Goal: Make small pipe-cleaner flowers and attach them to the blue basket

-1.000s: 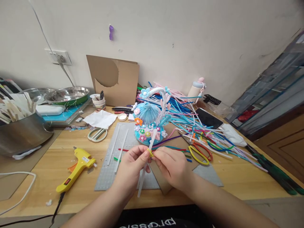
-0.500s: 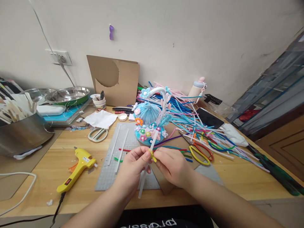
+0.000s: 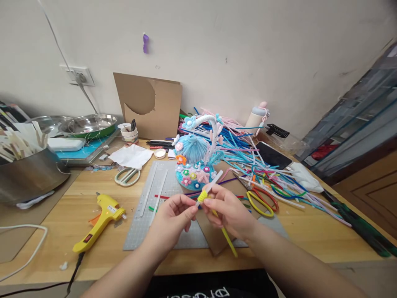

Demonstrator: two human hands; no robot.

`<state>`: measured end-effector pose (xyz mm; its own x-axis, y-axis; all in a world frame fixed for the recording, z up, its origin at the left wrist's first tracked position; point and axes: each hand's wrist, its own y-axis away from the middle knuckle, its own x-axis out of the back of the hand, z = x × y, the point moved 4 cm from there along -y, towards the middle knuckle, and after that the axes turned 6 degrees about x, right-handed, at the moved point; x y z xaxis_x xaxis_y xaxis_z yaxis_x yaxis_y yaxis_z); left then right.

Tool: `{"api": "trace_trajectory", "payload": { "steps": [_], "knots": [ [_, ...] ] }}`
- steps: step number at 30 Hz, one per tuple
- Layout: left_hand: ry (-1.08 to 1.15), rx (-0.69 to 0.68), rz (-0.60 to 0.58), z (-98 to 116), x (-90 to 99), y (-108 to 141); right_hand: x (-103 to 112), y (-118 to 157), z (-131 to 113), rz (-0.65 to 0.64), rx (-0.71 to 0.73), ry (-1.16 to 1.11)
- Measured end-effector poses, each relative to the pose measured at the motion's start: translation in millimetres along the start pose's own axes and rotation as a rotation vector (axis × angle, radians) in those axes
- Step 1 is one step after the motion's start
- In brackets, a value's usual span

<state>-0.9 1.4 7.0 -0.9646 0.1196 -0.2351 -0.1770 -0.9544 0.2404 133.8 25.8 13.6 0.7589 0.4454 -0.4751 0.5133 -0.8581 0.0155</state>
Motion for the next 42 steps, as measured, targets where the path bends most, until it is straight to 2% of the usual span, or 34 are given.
{"api": "trace_trajectory", "payload": {
  "steps": [5, 10, 13, 17, 19, 22, 25, 26, 27, 29, 32, 34, 37, 40, 42],
  "knots": [
    [-0.2, 0.131, -0.081, -9, 4.6, 7, -4, 5, 13, -0.052, -0.124, 0.208],
    [-0.295, 0.202, -0.098, -16, 22.8, 20, 2, 6, 20, 0.021, -0.239, 0.112],
    [-0.275, 0.217, -0.015, -14, 42.5, 26, 21, -2, 10, 0.088, -0.174, 0.071],
    [-0.182, 0.118, 0.235, -4, 75.5, 22, 49, -13, -11, 0.194, 0.042, 0.028],
    [-0.111, 0.064, 0.342, -2, 89.5, 16, 52, -14, -13, 0.161, 0.022, 0.011],
    [-0.107, 0.039, 0.419, -1, 96.5, 7, 44, -10, -5, 0.037, -0.106, 0.014],
    [-0.316, -0.196, 0.54, 11, 81.5, 8, 31, -8, 2, -0.119, -0.171, 0.035],
    [-0.391, -0.271, 0.5, 14, 69.1, 8, 26, -8, 4, -0.18, -0.192, 0.039],
    [-0.427, -0.273, 0.362, 15, 53.5, 6, 21, -8, 4, -0.241, -0.214, 0.042],
    [-0.365, -0.196, 0.063, 13, 23.2, 1, 12, -9, 2, -0.341, -0.251, 0.057],
    [-0.187, -0.067, -0.146, 15, -3.4, -8, 6, -12, -7, -0.372, -0.261, 0.101],
    [-0.082, -0.009, -0.203, 18, -10.4, -15, 8, -13, -14, -0.357, -0.239, 0.107],
    [0.12, 0.09, -0.194, 21, -12.3, -25, 20, -15, -20, -0.319, -0.12, 0.099],
    [0.297, 0.159, -0.168, 18, -12.8, -34, 34, -17, -27, -0.263, 0.154, 0.185],
    [0.351, 0.17, -0.147, 13, -11.6, -40, 38, -16, -30, -0.285, 0.321, 0.287]
  ]
}}
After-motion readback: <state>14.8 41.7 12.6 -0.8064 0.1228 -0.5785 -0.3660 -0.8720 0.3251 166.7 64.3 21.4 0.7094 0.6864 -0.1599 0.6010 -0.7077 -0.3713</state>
